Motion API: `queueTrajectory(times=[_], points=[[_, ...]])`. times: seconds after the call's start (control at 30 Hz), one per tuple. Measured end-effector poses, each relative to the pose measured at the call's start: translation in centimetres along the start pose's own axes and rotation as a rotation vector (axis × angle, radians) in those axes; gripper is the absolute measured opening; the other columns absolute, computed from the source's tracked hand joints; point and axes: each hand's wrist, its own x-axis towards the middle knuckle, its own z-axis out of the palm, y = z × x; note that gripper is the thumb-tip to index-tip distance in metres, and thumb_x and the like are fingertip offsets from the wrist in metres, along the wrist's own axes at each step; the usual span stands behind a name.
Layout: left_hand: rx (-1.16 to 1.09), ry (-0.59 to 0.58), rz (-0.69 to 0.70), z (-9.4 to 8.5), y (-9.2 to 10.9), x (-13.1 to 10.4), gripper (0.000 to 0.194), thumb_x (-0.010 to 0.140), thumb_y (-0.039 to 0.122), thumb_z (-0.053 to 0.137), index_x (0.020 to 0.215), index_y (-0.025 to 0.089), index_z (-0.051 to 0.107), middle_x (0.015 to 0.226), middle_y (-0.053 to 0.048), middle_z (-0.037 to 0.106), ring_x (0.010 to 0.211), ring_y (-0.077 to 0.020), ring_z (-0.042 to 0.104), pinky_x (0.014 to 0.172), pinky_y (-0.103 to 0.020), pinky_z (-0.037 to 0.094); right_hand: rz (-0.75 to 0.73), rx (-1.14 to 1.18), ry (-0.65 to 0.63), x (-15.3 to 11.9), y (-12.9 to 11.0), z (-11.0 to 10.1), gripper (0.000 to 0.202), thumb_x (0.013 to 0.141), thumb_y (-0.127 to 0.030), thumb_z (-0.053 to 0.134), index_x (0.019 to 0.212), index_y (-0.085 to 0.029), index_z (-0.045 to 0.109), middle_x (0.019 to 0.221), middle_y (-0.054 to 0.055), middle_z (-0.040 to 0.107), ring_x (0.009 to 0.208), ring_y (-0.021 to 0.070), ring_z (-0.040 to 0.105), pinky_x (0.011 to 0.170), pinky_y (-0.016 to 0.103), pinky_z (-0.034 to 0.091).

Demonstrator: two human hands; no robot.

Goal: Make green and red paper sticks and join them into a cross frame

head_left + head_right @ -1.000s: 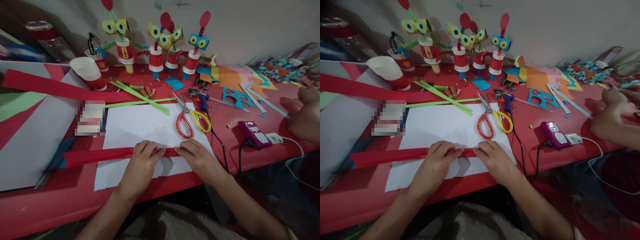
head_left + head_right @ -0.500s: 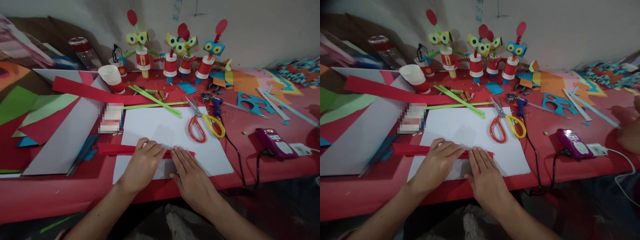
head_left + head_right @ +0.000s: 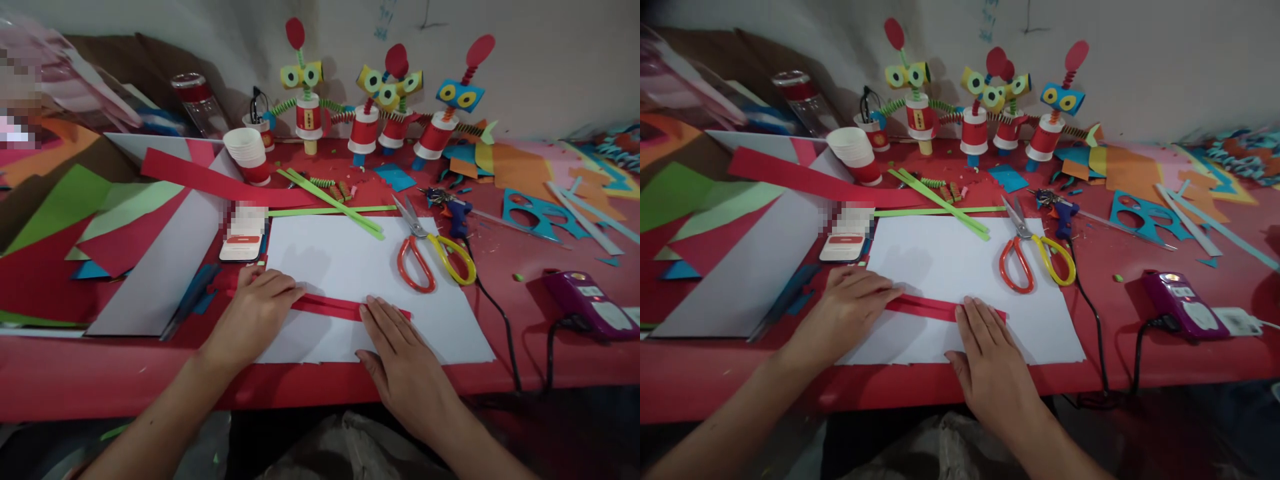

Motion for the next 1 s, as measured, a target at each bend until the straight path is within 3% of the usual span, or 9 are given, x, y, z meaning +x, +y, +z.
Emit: queueTrajectory(times=[0.23, 0.47, 0.8, 1.0], points=[[0.094, -0.026, 0.009, -1.1, -1.3, -1.3, 0.028, 0.092, 0.009, 0.042, 0.106, 0.019, 0.064, 0.095, -0.004, 0.068, 0.09, -0.0222, 0.059, 0.086, -0.045, 0.036, -0.005, -0.03, 0.02, -0.1, 0.1, 0.0, 0.057, 0.095, -0.033, 0.045, 0.145, -0.009, 0.036, 0.146, 0.016, 0.045, 0.135, 0.0288, 0.042, 0.101, 0.046, 0.049], [0.163, 0.067, 0.066, -0.6, -1.3, -1.8, 0.029, 0.09, 0.005, 0.042, 0.106, 0.014, 0.065, 0.092, -0.006, 0.07, 0.084, -0.0213, 0.061, 0.084, -0.044, 0.036, -0.007, -0.068, 0.064, -0.2, 0.4, 0.7, 0.059, 0.095, -0.036, 0.043, 0.148, -0.013, 0.03, 0.147, 0.011, 0.046, 0.133, 0.0278, 0.045, 0.096, 0.043, 0.049], [0.275, 0.144, -0.061, -1.0, -4.0, -4.3, 0.033, 0.091, 0.003, 0.042, 0.099, 0.019, 0.069, 0.095, -0.003, 0.074, 0.085, -0.0191, 0.064, 0.086, -0.041, 0.038, -0.049, -0.139, 0.087, -0.3, 0.7, 0.8, 0.059, 0.096, -0.041, 0.039, 0.146, -0.011, 0.034, 0.146, 0.009, 0.047, 0.132, 0.0256, 0.044, 0.098, 0.04, 0.044], [0.402, 0.115, -0.132, -0.9, -4.1, -4.8, 0.031, 0.09, 0.004, 0.044, 0.101, 0.02, 0.068, 0.099, -0.002, 0.075, 0.087, -0.019, 0.064, 0.074, -0.037, 0.038, -0.062, -0.138, 0.113, -0.2, 0.8, 1.0, 0.058, 0.096, -0.041, 0.036, 0.146, -0.011, 0.034, 0.145, 0.009, 0.048, 0.132, 0.0256, 0.044, 0.099, 0.041, 0.042]])
